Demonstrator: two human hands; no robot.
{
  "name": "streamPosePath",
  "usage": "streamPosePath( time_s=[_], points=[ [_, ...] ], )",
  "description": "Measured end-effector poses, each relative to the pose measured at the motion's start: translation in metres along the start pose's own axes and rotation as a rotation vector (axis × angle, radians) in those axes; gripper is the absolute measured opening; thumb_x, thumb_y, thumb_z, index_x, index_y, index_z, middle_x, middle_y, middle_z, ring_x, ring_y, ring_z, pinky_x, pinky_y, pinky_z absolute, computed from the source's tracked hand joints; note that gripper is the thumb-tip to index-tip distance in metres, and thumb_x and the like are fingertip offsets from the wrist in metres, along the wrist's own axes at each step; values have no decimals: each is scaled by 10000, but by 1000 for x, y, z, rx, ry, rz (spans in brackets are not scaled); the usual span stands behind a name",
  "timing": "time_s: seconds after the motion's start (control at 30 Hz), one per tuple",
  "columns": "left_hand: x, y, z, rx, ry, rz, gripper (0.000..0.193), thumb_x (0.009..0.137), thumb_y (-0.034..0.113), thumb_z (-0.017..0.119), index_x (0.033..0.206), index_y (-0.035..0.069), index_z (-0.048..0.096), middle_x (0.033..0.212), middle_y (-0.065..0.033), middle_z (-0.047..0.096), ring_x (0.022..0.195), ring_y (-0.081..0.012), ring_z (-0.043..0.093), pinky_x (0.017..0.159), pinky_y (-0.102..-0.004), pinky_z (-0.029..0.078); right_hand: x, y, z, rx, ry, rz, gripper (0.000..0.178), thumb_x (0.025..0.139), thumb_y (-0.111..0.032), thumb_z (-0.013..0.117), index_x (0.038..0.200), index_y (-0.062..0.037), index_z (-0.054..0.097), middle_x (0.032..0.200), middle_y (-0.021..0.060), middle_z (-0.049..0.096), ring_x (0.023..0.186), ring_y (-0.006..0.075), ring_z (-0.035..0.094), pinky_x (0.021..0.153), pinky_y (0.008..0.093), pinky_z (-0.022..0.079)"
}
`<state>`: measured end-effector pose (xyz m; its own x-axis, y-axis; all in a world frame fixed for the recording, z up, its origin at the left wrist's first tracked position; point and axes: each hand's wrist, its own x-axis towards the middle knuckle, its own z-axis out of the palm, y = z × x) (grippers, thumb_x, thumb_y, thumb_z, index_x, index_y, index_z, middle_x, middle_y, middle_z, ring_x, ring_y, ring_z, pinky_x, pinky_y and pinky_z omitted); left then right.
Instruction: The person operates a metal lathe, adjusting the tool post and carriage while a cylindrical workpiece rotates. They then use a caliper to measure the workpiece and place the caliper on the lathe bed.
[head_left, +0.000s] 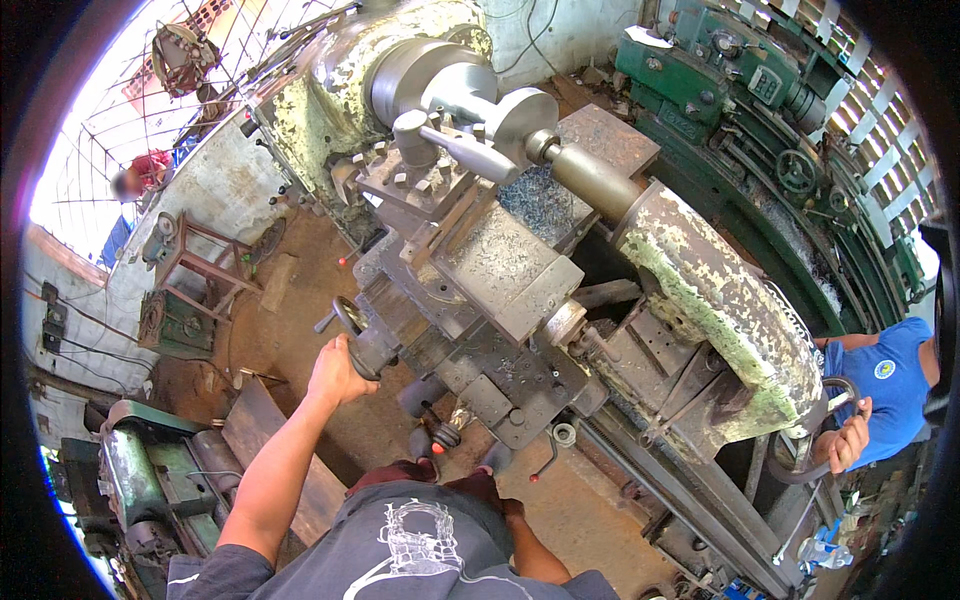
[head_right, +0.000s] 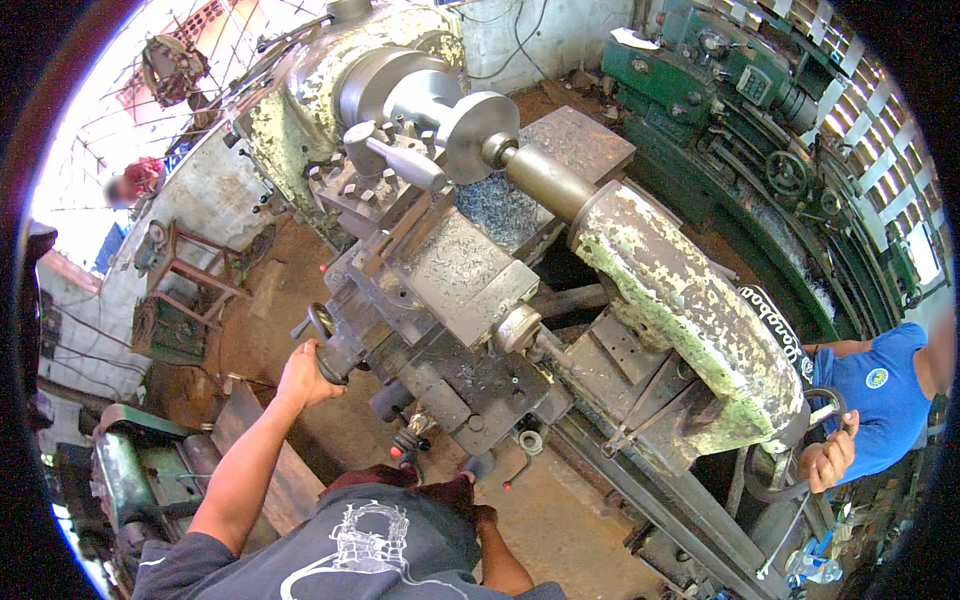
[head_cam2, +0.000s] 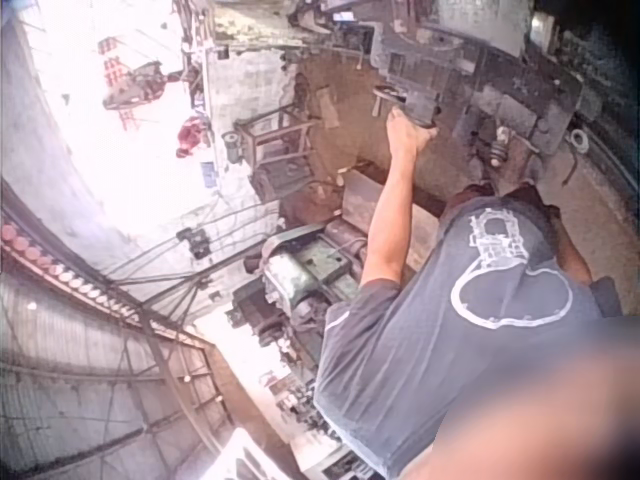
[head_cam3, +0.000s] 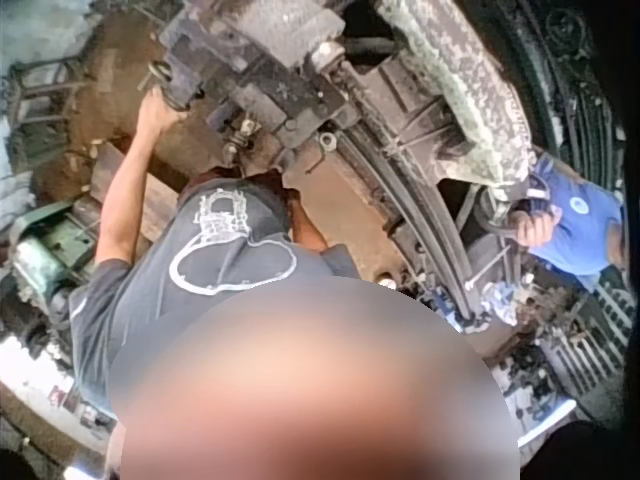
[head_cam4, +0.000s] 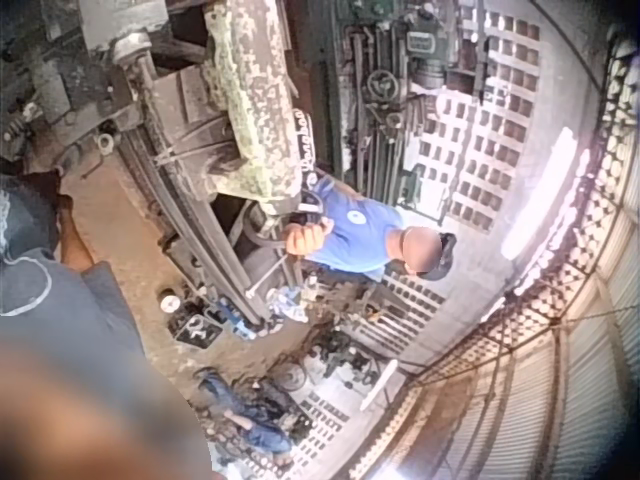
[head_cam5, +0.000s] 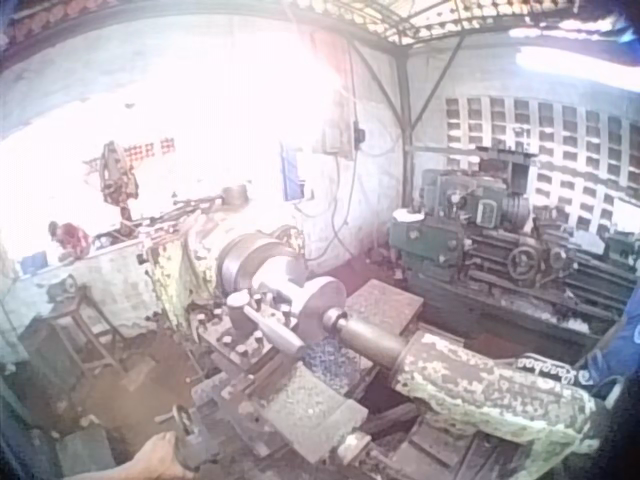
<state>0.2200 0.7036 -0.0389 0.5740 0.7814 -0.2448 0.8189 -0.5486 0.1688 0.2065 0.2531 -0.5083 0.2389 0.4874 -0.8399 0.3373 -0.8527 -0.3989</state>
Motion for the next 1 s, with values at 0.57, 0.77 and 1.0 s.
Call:
streamPosePath(
  time_s=[0.57,0.77,1.0],
  points=[
    [-1,0,2,32,0,-17,1039,549,346,911,1362,-97,439,1280,-276,574,1237,-400,548,1086,-422,447,-1,-1,-2,-3,56,-45,559,873,-585,496,1038,-119,756,1060,174,737,1020,343,708,858,458,540],
    [-1,0,2,14,-4,-11,1030,553,343,914,1357,-94,443,1289,-273,572,1249,-392,544,1093,-422,442,-3,1,2,-42,89,-80,384,936,-438,489,1045,-182,754,1064,130,747,977,330,718,812,474,559],
    [0,-2,4,18,8,-8,1045,550,337,904,1368,-108,429,1304,-277,564,1254,-394,541,1096,-414,443,-9,-5,-8,-168,57,-98,404,926,-480,482,1047,-202,749,1014,131,753,948,330,724,791,479,557]
  ],
)
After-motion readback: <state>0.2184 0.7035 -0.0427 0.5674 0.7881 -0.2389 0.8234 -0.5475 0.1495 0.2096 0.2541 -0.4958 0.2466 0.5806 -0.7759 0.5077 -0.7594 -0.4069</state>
